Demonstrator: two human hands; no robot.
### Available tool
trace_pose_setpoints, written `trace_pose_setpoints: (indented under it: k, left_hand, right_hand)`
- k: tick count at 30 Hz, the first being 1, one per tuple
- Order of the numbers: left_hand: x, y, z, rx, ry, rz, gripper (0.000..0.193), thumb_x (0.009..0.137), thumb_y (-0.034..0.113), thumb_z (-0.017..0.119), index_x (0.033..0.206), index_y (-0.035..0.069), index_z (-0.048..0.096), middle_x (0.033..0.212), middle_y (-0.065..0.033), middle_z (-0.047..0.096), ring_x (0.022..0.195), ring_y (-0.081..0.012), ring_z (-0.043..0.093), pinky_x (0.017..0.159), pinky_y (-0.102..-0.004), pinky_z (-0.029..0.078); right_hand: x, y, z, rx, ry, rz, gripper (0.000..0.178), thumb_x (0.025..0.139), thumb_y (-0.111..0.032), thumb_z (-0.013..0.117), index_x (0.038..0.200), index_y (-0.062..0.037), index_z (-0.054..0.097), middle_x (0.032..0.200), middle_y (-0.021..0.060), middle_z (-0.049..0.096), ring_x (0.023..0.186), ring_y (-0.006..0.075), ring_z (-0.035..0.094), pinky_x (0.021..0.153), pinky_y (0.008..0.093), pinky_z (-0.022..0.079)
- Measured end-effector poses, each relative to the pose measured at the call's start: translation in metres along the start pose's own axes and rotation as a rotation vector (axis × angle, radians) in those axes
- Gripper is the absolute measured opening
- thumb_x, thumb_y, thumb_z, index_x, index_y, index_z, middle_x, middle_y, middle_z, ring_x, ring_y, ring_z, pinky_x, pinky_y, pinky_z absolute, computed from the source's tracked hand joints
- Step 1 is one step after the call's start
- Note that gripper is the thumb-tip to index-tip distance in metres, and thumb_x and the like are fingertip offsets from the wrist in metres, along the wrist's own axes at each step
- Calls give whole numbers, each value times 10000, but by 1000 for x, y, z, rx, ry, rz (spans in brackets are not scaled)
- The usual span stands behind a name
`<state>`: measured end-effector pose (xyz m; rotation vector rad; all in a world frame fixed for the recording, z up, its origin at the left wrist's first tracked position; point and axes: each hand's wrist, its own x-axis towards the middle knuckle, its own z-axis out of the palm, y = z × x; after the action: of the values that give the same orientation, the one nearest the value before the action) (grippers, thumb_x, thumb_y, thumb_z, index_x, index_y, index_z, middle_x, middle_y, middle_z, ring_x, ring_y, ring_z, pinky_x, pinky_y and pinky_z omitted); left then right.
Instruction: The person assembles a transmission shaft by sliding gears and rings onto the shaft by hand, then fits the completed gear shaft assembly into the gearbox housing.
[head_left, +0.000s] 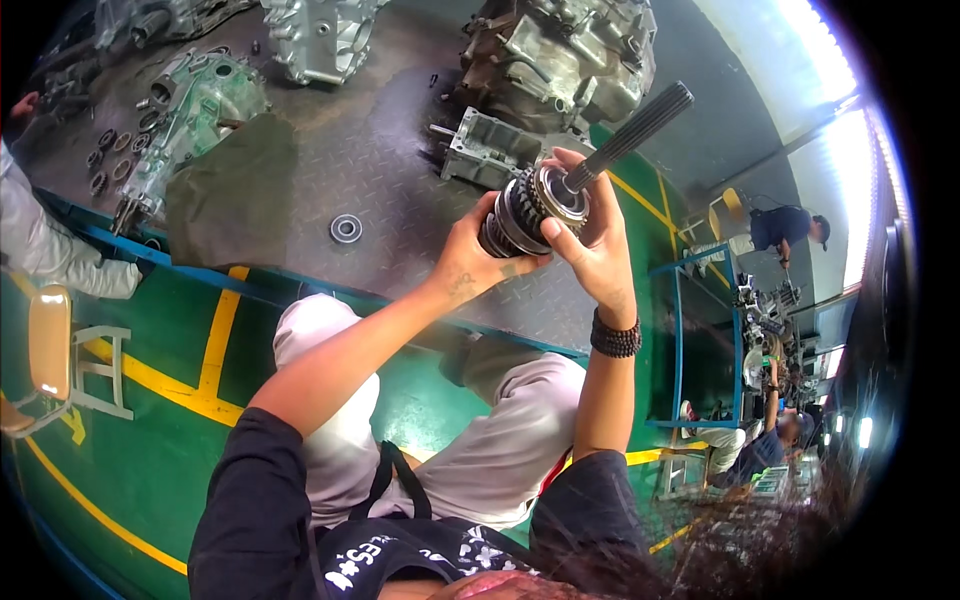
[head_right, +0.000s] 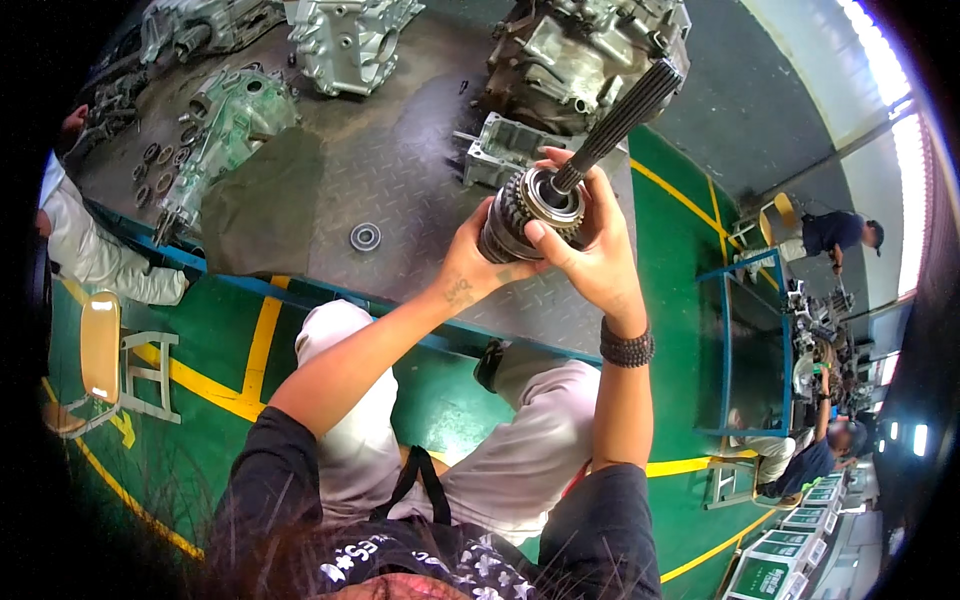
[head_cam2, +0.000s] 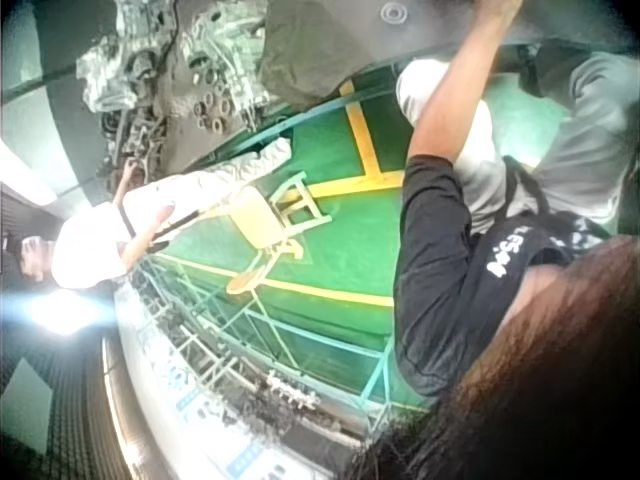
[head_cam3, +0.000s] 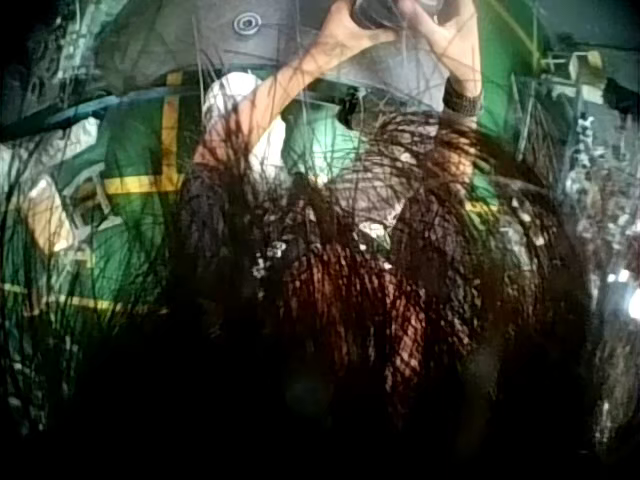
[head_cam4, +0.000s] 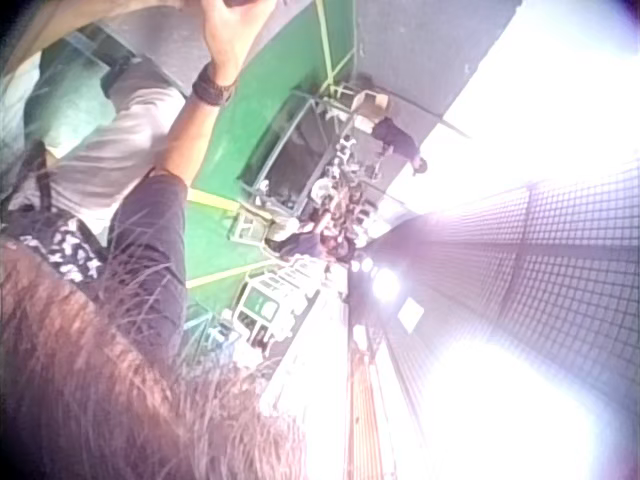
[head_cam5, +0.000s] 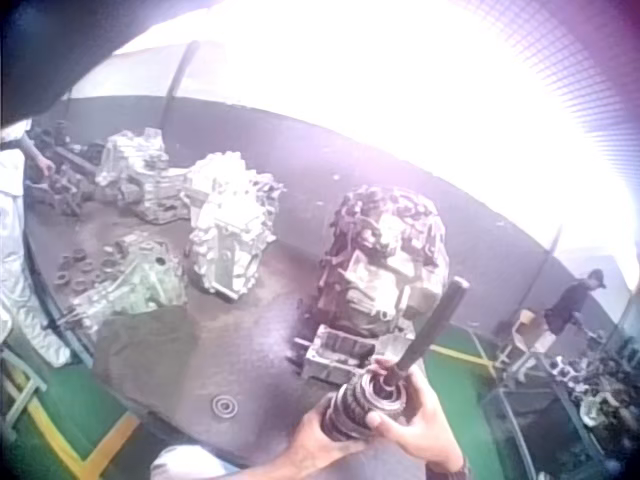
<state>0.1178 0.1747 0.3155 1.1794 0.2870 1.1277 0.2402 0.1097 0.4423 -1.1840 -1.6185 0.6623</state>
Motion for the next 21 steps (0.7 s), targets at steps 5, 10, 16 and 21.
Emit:
trace_pose_setpoints:
  k: [5, 10, 16, 21]
  left_hand:
    - [-1, -7, 2, 24, 22, 18, 794, 644, 285, 973, 1277, 39, 560, 1192, -76, 674, 1097, -165, 641, 975, -329, 504]
    - [-2, -9, -7, 102, 41, 47, 802, 635, 309, 977, 1280, 65, 566, 1168, -76, 692, 1085, -161, 648, 971, -338, 509]
    - [-7, 3, -12, 90, -12, 30, 762, 622, 349, 974, 1235, 83, 606, 1091, -64, 712, 1001, -165, 665, 941, -350, 519]
    - [-17, 7, -22, -208, -28, 142, 812, 692, 238, 937, 1352, 74, 493, 1289, -57, 603, 1189, -167, 562, 1054, -352, 432]
  right_hand:
    - [-1, 1, -1, -3, -14, 30, 752, 836, -126, 799, 1473, 1, 420, 1366, 125, 550, 1287, 211, 536, 1117, 346, 401]
    - [-2, 3, 9, -164, 276, -282, 710, 918, -189, 693, 1520, -8, 364, 1440, 154, 493, 1311, 259, 529, 1106, 413, 420]
    - [-26, -76, 69, -166, 527, -668, 370, 960, -202, 545, 1249, 28, 521, 1167, 175, 625, 988, 245, 640, 856, 361, 510]
    - [32, -76, 167, -806, -377, -148, 293, 967, -288, 640, 1116, -38, 673, 1097, 169, 690, 951, 344, 689, 819, 414, 557]
